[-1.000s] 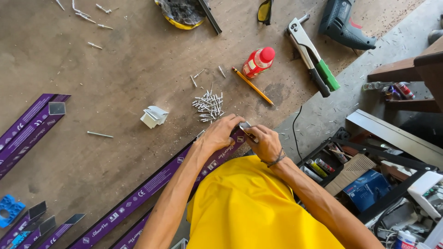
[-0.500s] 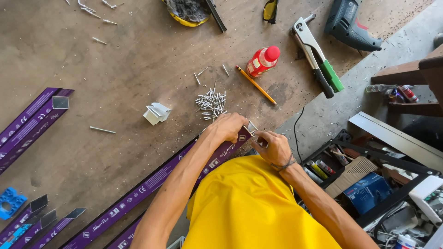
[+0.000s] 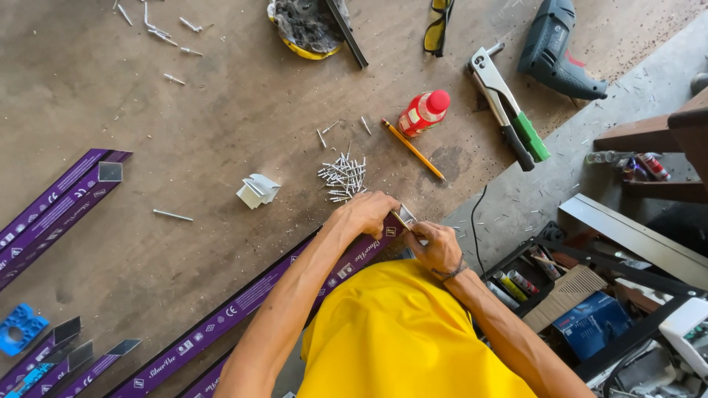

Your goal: Connecting internal connectors to metal profiles using rivets, a rivet gun, and a power drill.

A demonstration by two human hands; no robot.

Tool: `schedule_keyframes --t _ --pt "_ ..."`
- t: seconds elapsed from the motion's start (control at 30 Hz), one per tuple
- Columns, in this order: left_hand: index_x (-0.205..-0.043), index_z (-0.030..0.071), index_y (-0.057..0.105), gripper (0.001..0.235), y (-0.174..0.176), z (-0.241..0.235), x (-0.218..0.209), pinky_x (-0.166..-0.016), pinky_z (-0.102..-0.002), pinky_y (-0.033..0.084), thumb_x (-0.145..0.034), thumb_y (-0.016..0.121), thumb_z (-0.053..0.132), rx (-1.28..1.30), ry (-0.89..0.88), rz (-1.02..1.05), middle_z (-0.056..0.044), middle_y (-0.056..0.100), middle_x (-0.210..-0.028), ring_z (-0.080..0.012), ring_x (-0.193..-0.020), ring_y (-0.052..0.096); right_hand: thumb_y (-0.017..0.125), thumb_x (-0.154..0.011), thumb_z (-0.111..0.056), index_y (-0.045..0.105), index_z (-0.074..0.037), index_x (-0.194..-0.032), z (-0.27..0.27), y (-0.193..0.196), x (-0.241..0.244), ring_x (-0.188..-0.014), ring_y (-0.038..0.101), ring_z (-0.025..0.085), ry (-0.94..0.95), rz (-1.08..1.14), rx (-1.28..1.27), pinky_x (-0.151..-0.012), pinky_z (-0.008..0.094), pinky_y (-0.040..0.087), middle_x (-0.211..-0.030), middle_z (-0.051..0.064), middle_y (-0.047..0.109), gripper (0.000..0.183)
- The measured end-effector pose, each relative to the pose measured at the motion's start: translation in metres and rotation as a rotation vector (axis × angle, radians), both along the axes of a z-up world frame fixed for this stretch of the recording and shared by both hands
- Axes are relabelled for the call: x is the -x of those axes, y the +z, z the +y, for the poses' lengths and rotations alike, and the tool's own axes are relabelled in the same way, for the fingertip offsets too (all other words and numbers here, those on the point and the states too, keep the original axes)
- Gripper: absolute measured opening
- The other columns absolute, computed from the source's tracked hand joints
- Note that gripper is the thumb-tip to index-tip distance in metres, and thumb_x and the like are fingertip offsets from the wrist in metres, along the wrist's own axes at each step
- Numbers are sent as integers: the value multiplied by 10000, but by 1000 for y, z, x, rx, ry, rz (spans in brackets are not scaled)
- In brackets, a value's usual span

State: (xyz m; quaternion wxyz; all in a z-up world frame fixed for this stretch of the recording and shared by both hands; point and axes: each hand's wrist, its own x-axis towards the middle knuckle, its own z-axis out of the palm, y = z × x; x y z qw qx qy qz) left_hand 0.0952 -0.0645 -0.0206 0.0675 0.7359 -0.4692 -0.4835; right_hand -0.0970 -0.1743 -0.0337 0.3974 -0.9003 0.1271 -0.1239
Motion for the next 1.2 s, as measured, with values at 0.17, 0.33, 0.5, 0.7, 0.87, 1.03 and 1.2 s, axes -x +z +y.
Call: schedule_keyframes --t 0.17,0.33,0.5,0.7,0.87,1.03,1.2 --pt "-1222 275 731 674 2 1 0 -966 -479 563 -598 945 139 -12 0 21 -150 747 -1117 -391 -1104 714 767 -843 -75 735 -102 -775 1 13 -1 -572 722 275 18 -11 -45 -506 326 576 -620 58 686 80" --pt "-1247 274 727 706 8 0 -3 -960 -490 565 -601 941 84 -11 30 53 -165 742 -1090 -394 -1079 722 775 -841 -66 747 -97 -791 -2 1 3 -593 734 260 -15 -15 -55 -526 314 585 -645 52 703 65" --pt "-1290 255 702 709 24 1 -6 -988 -507 549 -644 933 75 -20 34 83 -198 723 -1140 -422 -1127 696 769 -862 -64 749 -82 -824 -4 -2 4 -626 735 314 18 -27 -35 -515 362 586 -717 112 728 48" --pt "-1245 246 719 643 23 2 -7 -980 -502 556 -657 927 90 -17 38 90 -186 735 -1124 -408 -1122 703 770 -866 -38 785 -51 -936 -1 14 3 -681 757 322 10 -1 -105 -573 352 616 -808 141 763 73" --pt "-1236 268 722 641 6 3 -4 -978 -498 555 -643 921 128 -13 11 70 -149 752 -1093 -385 -1113 710 793 -838 -13 786 -14 -977 -4 12 5 -691 762 328 15 33 -145 -603 372 633 -824 175 753 139" --pt "-1249 267 715 645 9 4 -4 -994 -509 546 -650 900 116 -12 22 82 -150 759 -1093 -390 -1120 707 788 -845 -41 777 -22 -972 -3 6 7 -657 742 341 13 5 -79 -538 374 614 -790 156 740 128" --pt "-1215 281 739 629 13 2 -5 -974 -464 556 -628 888 110 -7 67 96 -114 776 -1038 -349 -1072 733 746 -854 -39 764 -140 -925 -27 27 3 -532 623 188 -93 -130 144 -485 278 522 -687 17 684 124"
